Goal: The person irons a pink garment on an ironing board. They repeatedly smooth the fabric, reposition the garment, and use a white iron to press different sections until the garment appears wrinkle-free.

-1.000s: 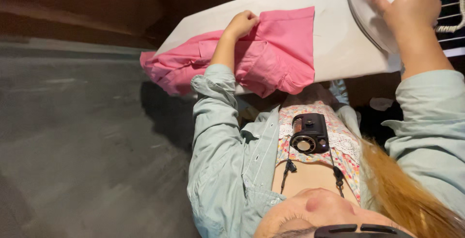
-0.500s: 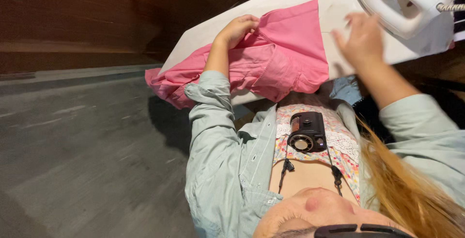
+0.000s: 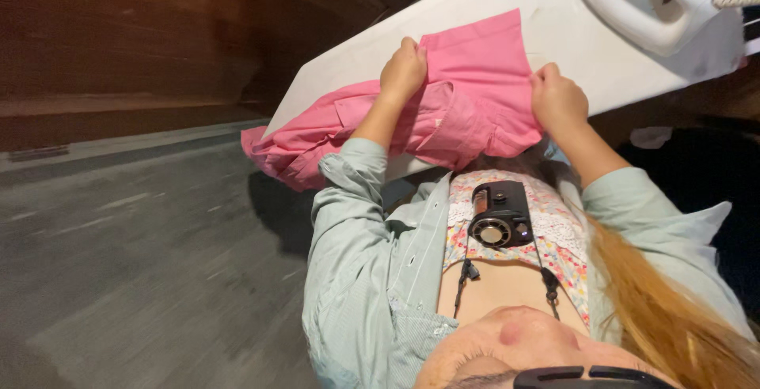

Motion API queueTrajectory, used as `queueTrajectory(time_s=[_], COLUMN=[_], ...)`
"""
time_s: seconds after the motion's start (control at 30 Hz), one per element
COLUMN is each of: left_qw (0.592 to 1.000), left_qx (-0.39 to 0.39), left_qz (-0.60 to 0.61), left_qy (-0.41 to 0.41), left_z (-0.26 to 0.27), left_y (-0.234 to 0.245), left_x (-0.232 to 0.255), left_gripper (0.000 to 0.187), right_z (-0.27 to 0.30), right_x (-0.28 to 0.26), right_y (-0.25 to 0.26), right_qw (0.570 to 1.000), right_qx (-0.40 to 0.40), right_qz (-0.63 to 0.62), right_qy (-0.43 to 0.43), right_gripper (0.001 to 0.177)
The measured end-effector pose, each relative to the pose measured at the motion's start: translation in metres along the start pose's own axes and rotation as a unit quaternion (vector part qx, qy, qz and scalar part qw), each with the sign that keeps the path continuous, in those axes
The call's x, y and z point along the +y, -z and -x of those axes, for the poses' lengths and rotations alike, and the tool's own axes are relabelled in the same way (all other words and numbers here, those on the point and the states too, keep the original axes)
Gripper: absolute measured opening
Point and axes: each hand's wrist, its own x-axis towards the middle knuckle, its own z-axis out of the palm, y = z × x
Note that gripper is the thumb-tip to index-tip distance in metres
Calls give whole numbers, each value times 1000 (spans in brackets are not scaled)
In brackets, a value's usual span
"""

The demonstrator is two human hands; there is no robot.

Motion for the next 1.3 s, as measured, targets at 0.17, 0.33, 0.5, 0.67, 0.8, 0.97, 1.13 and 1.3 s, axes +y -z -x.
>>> queueTrajectory(time_s=[0.17,0.33,0.5,0.67,0.8,0.97,1.13,1.3], left_qw=[998,998,998,996,991,982,983,990], left_qx=[38,48,55,41,72,130,124,106], left_qz=[-44,-42,-24,-52,-109,-131,-129,-87], left_qy=[-14,-5,27,58,37,35,45,37], left_z=[10,13,10,4,1,-4,-1,2], left_y=[5,2,-4,-6,-13,-16,-6,2], left_x=[23,23,13,11,19,18,17,27], left_gripper=[30,29,36,40,41,38,37,37], right_z=[-5,-77,-123,-105,-74,-50,-49,-54], right_x=[-19,-30,-27,-43,-61,-71,-68,-64], right_y=[15,-1,-13,-10,-14,-29,-14,-10], right_qw=[977,985,995,984,913,862,888,918], right_qx=[145,125,1,128,132,85,35,40], right_qz=[4,-99,-101,-81,-51,108,103,93], right_qy=[157,67,-4,89,382,489,446,384], right_gripper=[35,47,28,20,31,55,61,78])
